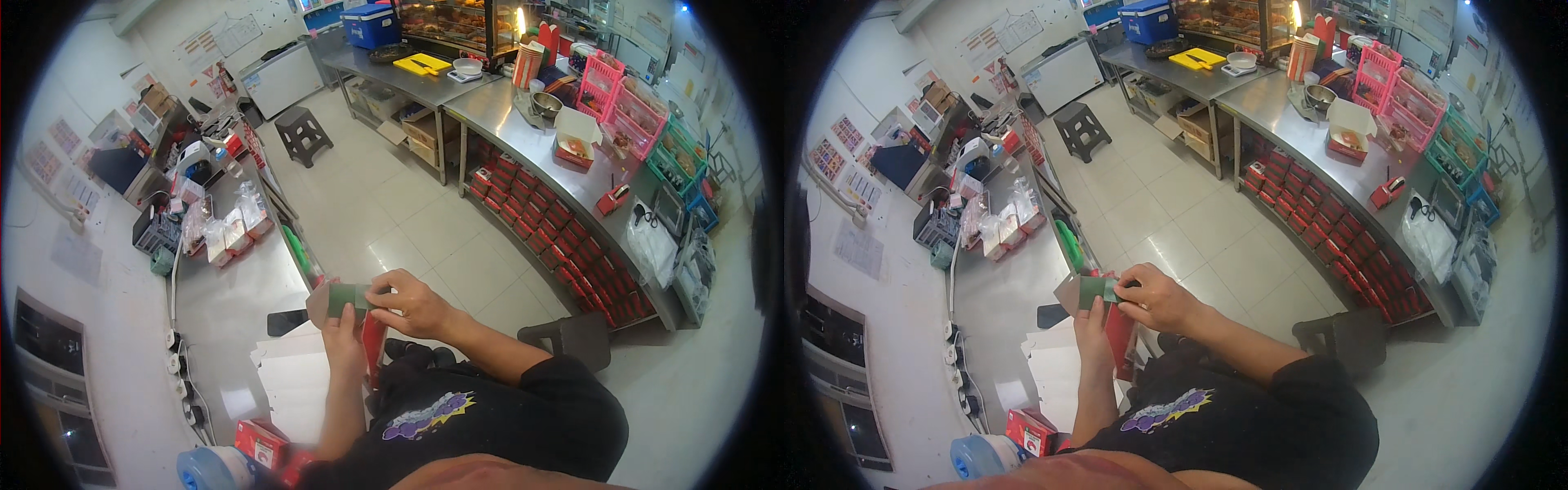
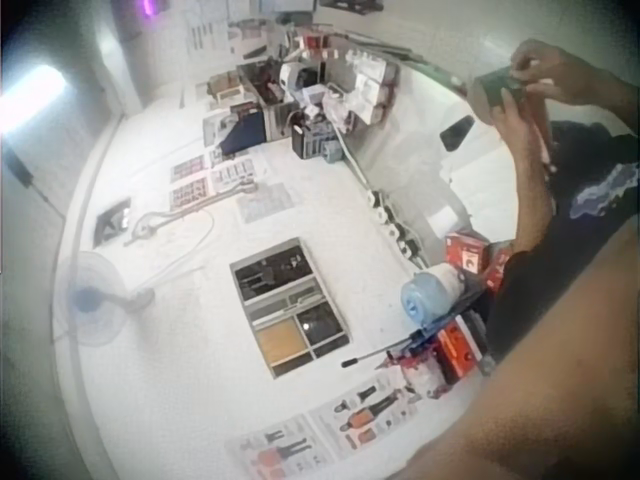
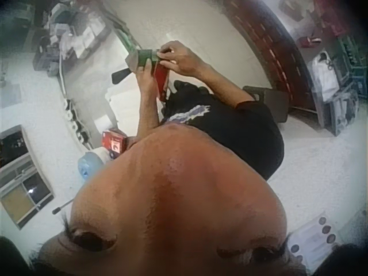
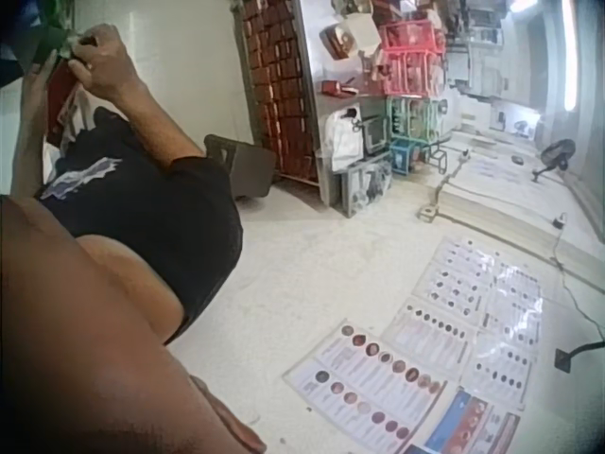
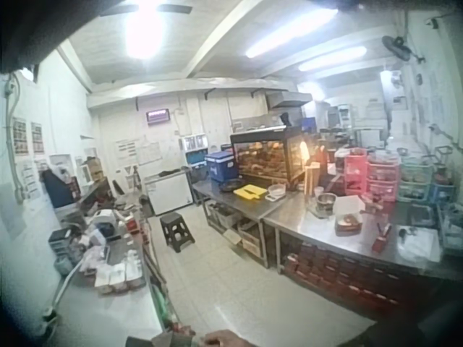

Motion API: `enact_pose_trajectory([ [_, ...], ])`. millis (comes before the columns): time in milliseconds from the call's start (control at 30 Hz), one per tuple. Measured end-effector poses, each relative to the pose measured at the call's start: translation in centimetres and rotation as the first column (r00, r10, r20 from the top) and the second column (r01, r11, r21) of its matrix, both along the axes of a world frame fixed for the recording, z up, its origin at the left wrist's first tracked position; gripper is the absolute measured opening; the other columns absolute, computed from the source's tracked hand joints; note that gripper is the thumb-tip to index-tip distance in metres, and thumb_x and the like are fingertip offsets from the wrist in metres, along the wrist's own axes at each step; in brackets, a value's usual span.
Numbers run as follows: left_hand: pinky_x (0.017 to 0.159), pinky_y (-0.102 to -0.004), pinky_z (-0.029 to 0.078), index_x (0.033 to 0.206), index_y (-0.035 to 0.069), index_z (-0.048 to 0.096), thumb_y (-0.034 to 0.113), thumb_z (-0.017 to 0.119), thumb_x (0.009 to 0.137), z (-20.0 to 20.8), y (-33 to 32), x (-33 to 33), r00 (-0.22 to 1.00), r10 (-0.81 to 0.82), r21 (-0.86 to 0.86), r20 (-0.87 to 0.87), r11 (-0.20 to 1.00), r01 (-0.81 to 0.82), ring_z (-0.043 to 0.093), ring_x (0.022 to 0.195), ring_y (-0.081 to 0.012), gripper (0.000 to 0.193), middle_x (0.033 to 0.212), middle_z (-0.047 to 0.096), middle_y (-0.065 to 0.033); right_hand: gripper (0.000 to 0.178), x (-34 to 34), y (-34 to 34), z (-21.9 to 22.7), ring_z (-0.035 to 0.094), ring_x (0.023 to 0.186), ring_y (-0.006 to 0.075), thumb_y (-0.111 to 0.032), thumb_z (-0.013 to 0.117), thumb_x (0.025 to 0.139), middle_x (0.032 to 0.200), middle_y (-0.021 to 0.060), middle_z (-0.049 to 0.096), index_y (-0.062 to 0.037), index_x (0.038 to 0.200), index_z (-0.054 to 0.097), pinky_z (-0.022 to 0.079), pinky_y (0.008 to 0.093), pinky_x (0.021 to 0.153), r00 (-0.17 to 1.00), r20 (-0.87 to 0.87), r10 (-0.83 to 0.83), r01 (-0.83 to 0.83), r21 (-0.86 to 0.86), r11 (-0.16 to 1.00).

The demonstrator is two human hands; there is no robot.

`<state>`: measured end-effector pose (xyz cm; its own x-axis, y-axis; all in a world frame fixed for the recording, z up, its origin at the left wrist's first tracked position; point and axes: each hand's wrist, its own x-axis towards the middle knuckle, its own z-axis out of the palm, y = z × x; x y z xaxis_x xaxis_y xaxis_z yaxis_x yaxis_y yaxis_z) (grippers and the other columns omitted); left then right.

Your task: The person assembles small red and green cardboard boxes by folding the flaps and tucking them into place. They repeatedly pick up flat-packed boxes, fold them into shape, and place the finished boxes on a nearby shelf.

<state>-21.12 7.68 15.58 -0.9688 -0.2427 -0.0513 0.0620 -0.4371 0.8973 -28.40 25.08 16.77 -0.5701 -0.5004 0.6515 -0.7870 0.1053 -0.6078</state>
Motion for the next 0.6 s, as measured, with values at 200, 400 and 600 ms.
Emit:
enact_pose_trajectory([
  [200, 0.097, -0.0383, 0.054, 0.145, 0.003, 0.046, 0.015, 0.050, 0.107, -0.1, -0.3, -0.2, 0.999, 0.013, 0.164, 0.039, 0.986, -0.019, 0.063, 0.119, -0.0235, 0.040, 0.134, 0.061, -0.0135, 0.021, -1.1, 0.8, -1.2, 0.062, 0.113, 0.0319, -0.007, 0.080, 0.079, 0.110, 0.0092, 0.066, -0.0023, 0.098, 0.073, 0.053, 0.0403, 0.095, 0.960, 0.064, 0.272, -0.274, 0.013, 0.962],
  [400, 0.102, -0.0412, 0.052, 0.149, 0.002, 0.043, 0.016, 0.049, 0.108, -0.1, 0.1, -0.8, 1.000, 0.013, 0.188, 0.003, 0.982, -0.014, 0.059, 0.126, -0.0260, 0.043, 0.141, 0.057, -0.0153, 0.021, -0.2, -0.6, -1.2, 0.062, 0.114, 0.0312, -0.006, 0.083, 0.076, 0.114, 0.0095, 0.066, -0.0034, 0.093, 0.073, 0.054, 0.0406, 0.093, 0.998, -0.055, 0.037, -0.039, -0.041, 0.998],
  [600, 0.101, -0.0385, 0.052, 0.145, 0.001, 0.046, 0.013, 0.049, 0.108, -0.1, 1.1, -0.6, 0.999, 0.036, 0.257, -0.025, 0.966, -0.028, 0.062, 0.119, -0.0235, 0.039, 0.133, 0.061, -0.0134, 0.024, 0.7, -1.6, -1.8, 0.064, 0.110, 0.0326, -0.006, 0.085, 0.074, 0.121, 0.0155, 0.066, -0.0044, 0.096, 0.076, 0.054, 0.0394, 0.093, 0.976, -0.082, -0.202, 0.193, -0.106, 0.975],
])
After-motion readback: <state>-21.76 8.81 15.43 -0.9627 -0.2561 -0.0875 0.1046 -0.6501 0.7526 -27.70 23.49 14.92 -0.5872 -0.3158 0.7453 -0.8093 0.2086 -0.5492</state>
